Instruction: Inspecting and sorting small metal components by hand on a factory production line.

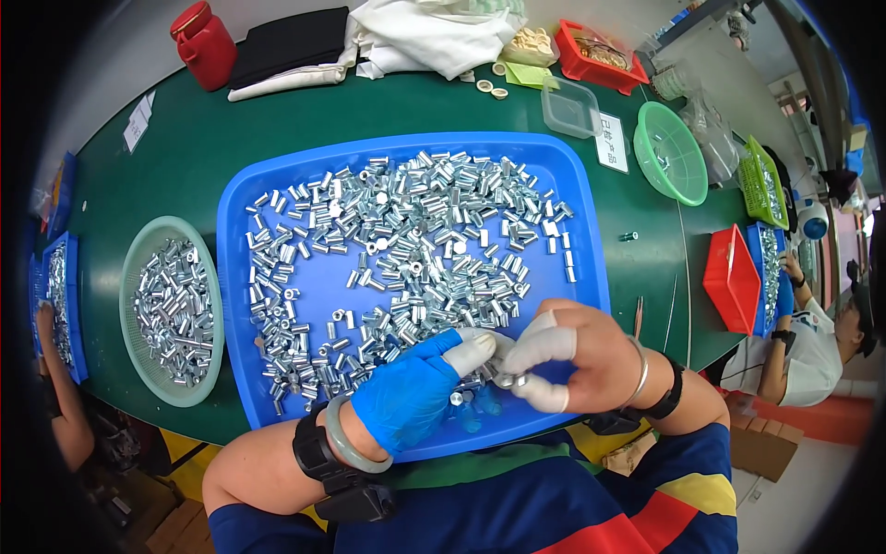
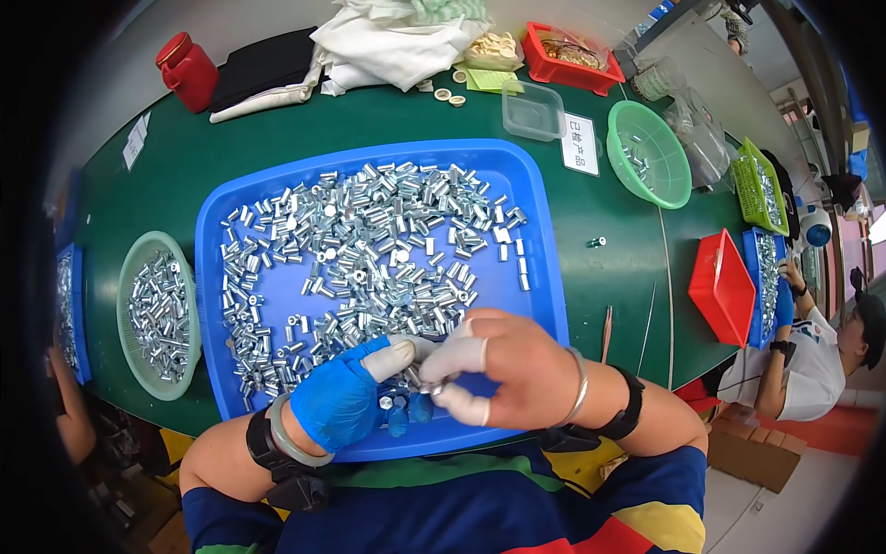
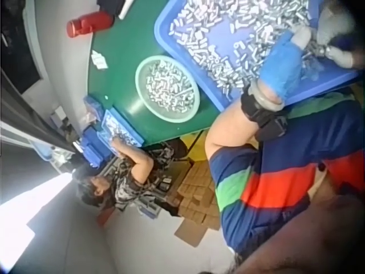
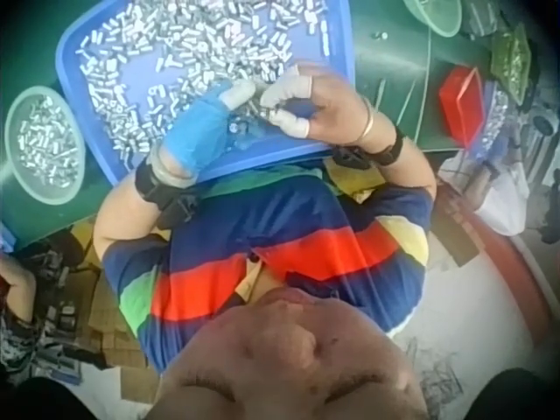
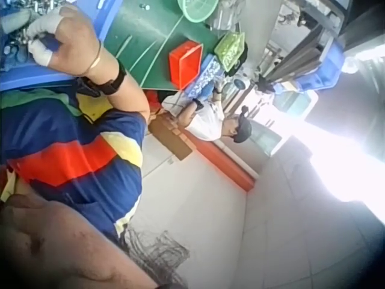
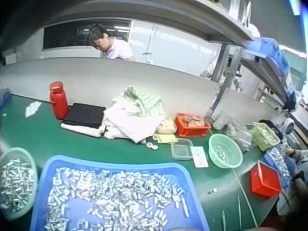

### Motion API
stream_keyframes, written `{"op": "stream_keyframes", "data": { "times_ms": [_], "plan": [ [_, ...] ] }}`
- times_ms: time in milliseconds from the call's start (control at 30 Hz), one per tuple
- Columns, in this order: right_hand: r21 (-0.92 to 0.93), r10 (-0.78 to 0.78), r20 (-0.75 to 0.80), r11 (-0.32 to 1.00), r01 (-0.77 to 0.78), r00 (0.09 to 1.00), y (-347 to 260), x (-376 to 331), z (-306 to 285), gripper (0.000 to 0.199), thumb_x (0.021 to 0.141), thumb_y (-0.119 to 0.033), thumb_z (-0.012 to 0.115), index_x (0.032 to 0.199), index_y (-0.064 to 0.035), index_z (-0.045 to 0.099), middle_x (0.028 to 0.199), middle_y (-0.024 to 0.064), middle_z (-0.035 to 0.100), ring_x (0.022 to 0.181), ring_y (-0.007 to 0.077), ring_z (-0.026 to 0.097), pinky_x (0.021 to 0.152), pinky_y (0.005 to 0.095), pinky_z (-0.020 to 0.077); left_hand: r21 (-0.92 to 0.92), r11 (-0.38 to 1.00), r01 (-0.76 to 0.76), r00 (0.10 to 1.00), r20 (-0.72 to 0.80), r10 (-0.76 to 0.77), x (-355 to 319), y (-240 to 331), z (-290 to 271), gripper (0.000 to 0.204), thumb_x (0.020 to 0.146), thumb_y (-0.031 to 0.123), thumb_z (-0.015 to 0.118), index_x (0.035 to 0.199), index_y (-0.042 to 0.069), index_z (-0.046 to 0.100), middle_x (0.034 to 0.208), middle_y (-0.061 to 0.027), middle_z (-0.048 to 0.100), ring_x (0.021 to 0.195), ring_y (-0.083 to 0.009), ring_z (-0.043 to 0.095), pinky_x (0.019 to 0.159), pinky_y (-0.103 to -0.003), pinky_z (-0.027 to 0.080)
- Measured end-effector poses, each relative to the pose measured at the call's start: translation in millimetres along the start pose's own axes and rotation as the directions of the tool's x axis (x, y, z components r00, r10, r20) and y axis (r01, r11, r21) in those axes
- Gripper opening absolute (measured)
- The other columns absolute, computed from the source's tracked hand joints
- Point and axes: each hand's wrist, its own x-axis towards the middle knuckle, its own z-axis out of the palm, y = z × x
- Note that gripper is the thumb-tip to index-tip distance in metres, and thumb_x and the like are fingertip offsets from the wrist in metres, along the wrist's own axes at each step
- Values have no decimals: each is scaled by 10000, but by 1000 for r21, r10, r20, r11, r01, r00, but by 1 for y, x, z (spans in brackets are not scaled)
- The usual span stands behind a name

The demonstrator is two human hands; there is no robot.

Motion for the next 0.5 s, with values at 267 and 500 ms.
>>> {"op": "stream_keyframes", "data": {
  "times_ms": [267, 500],
  "plan": [
    [-605, -67, -251, 789, -103, 966, 11, 2, -48, 209, 648, -74, 757, 825, -69, 646, 845, 64, 615, 797, 247, 570, 702, 331, 456, 3, 1000, 18, 998, -62, -18, -2, 0, -8, 273, 916, 257, 468, 967, 16, 587, 854, -79, 603, 719, -121, 536, 475, -203, 377],
    [-832, 65, -180, 522, -187, 982, 24, -12, -34, 197, 607, -93, 745, 774, -67, 645, 861, 69, 569, 819, 262, 519, 722, 367, 434, -14, 1000, -15, 999, -32, 14, 0, -2, -10, 223, 927, 221, 485, 972, 33, 597, 823, -50, 603, 629, -95, 496, 449, -184, 333]
  ]
}}
